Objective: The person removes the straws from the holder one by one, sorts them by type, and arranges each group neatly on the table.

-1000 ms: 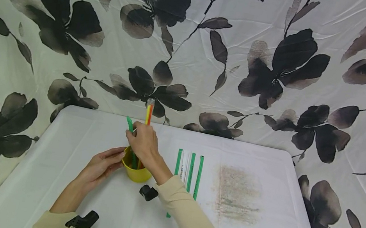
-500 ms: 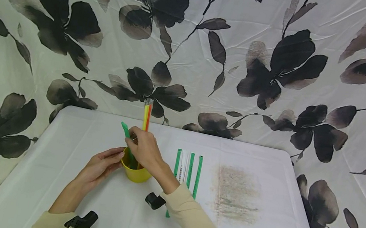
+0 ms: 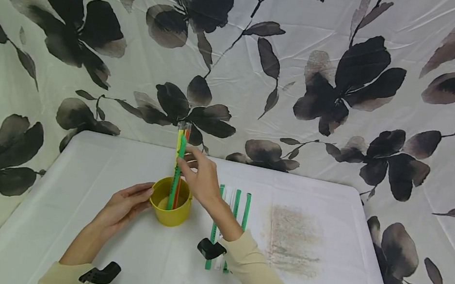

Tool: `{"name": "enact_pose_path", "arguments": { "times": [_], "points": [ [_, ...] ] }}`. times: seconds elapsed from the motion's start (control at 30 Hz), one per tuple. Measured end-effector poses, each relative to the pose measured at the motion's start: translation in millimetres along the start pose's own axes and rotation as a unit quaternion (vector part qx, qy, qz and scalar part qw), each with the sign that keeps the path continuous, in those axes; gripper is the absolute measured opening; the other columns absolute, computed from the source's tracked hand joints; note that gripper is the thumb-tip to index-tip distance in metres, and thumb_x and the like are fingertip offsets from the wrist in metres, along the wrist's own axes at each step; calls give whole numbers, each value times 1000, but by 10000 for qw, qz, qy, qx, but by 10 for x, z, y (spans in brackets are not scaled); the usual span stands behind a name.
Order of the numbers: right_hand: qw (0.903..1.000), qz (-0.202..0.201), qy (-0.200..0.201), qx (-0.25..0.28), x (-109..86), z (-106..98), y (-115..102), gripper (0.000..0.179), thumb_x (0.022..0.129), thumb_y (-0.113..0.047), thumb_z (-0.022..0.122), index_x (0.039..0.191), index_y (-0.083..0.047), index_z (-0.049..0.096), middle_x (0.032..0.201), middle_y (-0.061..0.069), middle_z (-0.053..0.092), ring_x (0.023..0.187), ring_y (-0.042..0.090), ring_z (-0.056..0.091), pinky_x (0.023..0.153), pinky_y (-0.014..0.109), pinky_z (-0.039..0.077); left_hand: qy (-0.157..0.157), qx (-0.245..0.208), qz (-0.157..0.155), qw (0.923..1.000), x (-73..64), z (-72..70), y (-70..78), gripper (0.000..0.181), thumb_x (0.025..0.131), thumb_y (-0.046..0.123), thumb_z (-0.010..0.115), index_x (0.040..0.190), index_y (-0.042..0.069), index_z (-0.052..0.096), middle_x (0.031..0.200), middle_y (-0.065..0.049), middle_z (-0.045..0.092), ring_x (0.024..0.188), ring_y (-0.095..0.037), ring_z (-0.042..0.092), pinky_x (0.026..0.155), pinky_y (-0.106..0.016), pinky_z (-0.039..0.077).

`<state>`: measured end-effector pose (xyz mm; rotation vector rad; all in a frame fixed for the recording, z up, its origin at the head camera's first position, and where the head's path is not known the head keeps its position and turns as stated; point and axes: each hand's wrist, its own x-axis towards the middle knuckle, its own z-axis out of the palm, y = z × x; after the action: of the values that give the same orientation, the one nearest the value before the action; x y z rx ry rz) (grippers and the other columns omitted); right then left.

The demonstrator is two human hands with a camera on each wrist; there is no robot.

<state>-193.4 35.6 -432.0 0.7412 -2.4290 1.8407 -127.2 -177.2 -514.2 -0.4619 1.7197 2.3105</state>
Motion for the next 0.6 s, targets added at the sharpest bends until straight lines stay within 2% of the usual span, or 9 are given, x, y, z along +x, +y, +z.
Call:
{"name": "enact_pose_path", "arguments": {
  "times": [0.17,0.4,0.6],
  "points": [
    [9992,101,259,298,-1,-160,-46,33,103,-11,64,132,5,60,114,20,67,103,32,73,83,43,63,20,5,-14,10000,-3,-4,9,47,102,9,65,145,-3,51,137,-12,58,112,-14,62,92,-20,56],
    [9950,246,659,706,-3,-405,-76,31,103,-10,64,131,3,61,115,22,67,103,33,72,85,35,63,58,17,-19,10000,6,-12,2,47,101,9,67,144,-3,51,136,-12,58,109,-14,63,93,-21,56],
    [9888,332,917,1127,-24,-601,-81,32,103,-8,63,132,4,60,116,22,66,97,20,72,89,38,62,60,47,-16,10000,-1,-12,2,47,102,7,65,145,-4,51,134,-11,58,107,-12,64,94,-22,56]
  ]
}}
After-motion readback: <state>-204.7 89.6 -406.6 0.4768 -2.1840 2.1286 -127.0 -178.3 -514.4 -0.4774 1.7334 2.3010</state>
